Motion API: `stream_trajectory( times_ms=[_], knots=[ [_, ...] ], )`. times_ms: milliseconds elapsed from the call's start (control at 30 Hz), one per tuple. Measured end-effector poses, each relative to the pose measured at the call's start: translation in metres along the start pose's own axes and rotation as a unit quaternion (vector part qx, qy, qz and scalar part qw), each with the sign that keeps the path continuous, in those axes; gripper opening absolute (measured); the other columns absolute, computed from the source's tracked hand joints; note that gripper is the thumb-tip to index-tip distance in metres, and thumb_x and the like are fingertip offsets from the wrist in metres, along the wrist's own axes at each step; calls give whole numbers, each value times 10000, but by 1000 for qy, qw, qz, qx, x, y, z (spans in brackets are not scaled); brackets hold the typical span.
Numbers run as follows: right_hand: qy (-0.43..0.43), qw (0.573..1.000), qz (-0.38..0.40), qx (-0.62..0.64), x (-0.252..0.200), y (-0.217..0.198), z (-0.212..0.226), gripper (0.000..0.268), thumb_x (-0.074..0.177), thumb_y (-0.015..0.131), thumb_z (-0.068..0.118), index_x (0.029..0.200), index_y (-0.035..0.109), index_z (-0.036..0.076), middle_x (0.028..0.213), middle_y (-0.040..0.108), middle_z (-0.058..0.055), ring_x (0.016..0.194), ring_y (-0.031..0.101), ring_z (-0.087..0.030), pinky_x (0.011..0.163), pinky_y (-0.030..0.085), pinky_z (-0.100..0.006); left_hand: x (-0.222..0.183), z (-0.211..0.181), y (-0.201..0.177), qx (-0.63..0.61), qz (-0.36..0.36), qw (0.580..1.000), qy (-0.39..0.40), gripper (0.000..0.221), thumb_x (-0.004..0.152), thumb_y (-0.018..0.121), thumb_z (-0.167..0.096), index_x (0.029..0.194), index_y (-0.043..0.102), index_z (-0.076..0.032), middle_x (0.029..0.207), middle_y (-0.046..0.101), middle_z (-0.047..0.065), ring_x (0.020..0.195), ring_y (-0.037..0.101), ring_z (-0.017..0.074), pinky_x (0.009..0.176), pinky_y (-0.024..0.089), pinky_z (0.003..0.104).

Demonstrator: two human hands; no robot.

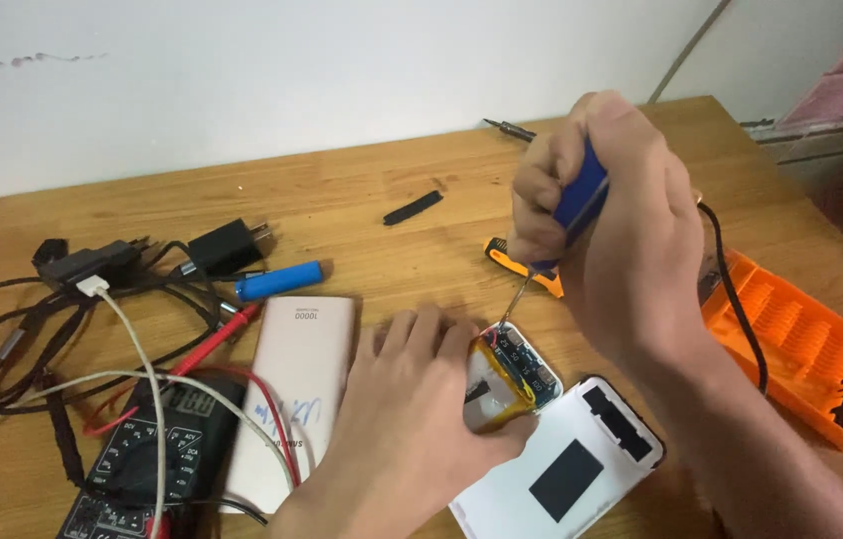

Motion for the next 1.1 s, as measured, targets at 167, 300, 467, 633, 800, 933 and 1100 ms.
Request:
stream_trajectory(
  times_ms=[167,300,467,633,800,933,1100],
  knots=[
    [7,1000,7,19,6,0,2,200,886,389,245,739,390,109,618,343,-73,458,256,-152,414,188,-305,1,0,0,0,31,999,-22,747,670,816,-625,1206,666,-127,1063,644,83,1022,574,338,928,419,480],
    [3,999,33,-23,4,-2,7,182,861,340,260,753,349,114,561,284,-70,441,213,-136,398,181,-295,0,-2,1,9,13,1000,-20,729,662,819,-599,1202,664,-134,1042,640,80,1006,569,343,928,403,484],
    [-27,995,90,-28,6,-16,1,207,895,363,267,770,399,106,649,421,-93,574,370,-169,554,322,-319,26,-8,-59,-238,18,971,-18,624,832,693,-465,1342,602,-117,1295,641,127,1223,603,282,1020,443,433],
    [-29,982,70,-170,-5,-12,14,290,930,307,340,757,432,144,1052,544,-54,832,485,-135,789,605,-329,52,-30,-87,-327,-3,940,97,559,1011,382,-409,1410,499,-36,1360,696,112,1274,684,238,1039,525,392],
    [-84,955,131,-251,-14,-15,12,218,915,308,324,1044,398,173,1255,472,-58,1249,421,-159,957,399,-339,63,-30,-75,-345,-31,936,67,82,998,535,-81,1008,613,-107,818,664,5,726,592,168,675,469,311],
    [-100,942,135,-290,-17,-12,15,297,998,274,262,1200,420,101,1195,416,-50,1186,439,-159,935,417,-309,61,-27,-63,-307,-59,949,38,124,983,568,-106,1060,665,-111,878,777,-4,771,741,161,681,546,290],
    [-33,973,153,-167,-26,-19,16,305,986,338,210,1209,511,95,1233,509,-48,980,508,-102,741,485,-266,57,-27,-54,-297,-151,941,61,70,893,674,-36,946,635,-60,828,693,47,733,690,190,682,547,326]
  ],
)
Point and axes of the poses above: each hand's wrist, its own x-axis towards the middle knuckle, its own y-axis out of the palm, z = x × y, the point moved 1 cm from there along x, towards the middle knuckle
